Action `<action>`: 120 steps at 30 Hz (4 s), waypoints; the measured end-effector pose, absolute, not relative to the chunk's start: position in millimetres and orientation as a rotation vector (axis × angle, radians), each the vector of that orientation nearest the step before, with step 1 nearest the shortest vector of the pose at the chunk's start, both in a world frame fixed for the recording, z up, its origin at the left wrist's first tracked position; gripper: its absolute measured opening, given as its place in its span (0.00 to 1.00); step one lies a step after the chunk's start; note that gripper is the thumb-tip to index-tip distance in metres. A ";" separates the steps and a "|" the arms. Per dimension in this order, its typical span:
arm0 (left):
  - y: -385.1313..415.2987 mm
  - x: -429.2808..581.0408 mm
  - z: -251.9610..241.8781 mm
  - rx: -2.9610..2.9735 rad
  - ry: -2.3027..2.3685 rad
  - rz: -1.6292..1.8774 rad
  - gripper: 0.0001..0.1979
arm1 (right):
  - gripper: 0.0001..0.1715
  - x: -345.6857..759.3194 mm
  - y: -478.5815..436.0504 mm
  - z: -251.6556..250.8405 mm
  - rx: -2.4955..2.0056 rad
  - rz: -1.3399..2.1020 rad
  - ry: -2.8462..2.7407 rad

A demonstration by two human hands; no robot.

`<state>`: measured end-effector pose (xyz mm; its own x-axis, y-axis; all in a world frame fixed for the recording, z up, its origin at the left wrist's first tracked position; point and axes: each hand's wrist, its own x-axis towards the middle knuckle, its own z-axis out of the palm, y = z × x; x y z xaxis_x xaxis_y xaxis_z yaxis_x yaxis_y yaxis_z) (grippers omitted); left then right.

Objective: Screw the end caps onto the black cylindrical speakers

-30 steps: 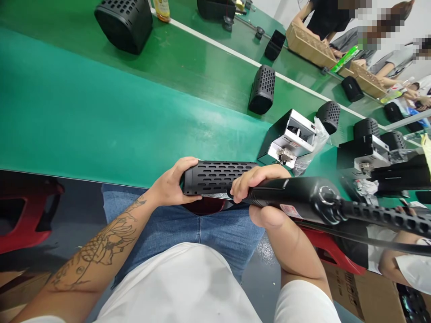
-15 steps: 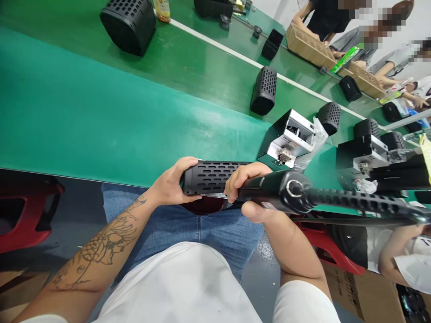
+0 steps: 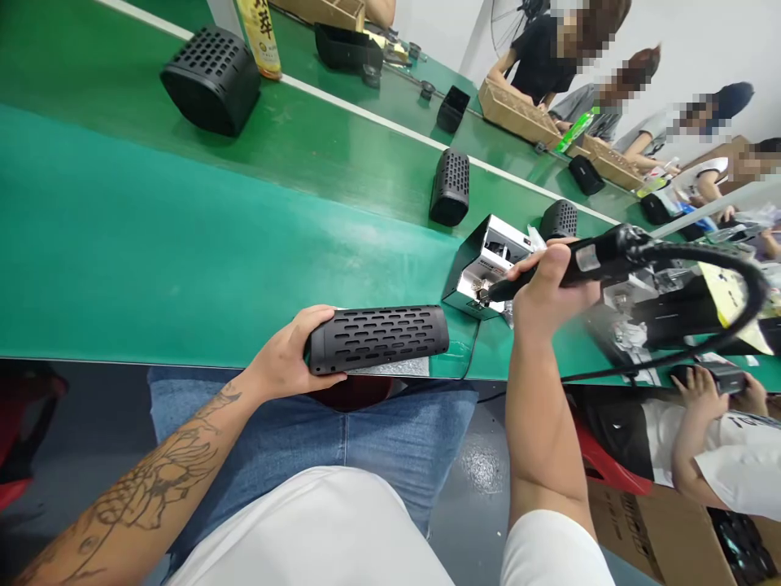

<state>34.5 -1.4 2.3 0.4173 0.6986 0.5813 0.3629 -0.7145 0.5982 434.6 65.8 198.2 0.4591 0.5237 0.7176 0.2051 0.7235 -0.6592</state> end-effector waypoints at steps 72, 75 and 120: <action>-138.8 101.2 -23.1 2.190 1.592 1.437 0.64 | 0.36 360.3 20.2 226.3 -0.781 0.386 -1.179; -173.4 107.4 -38.7 2.301 1.287 1.354 0.67 | 0.34 413.7 56.5 217.3 -0.971 0.133 -1.044; -1.7 75.0 104.5 2.765 1.335 0.485 0.57 | 0.26 368.6 -35.4 185.9 -0.649 0.781 -1.296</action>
<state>75.0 -1.7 104.5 0.5825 0.7689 0.2635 0.7586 -0.6307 0.1634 368.6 -35.4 185.9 0.0911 0.8070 0.5835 -0.1391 0.5905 -0.7950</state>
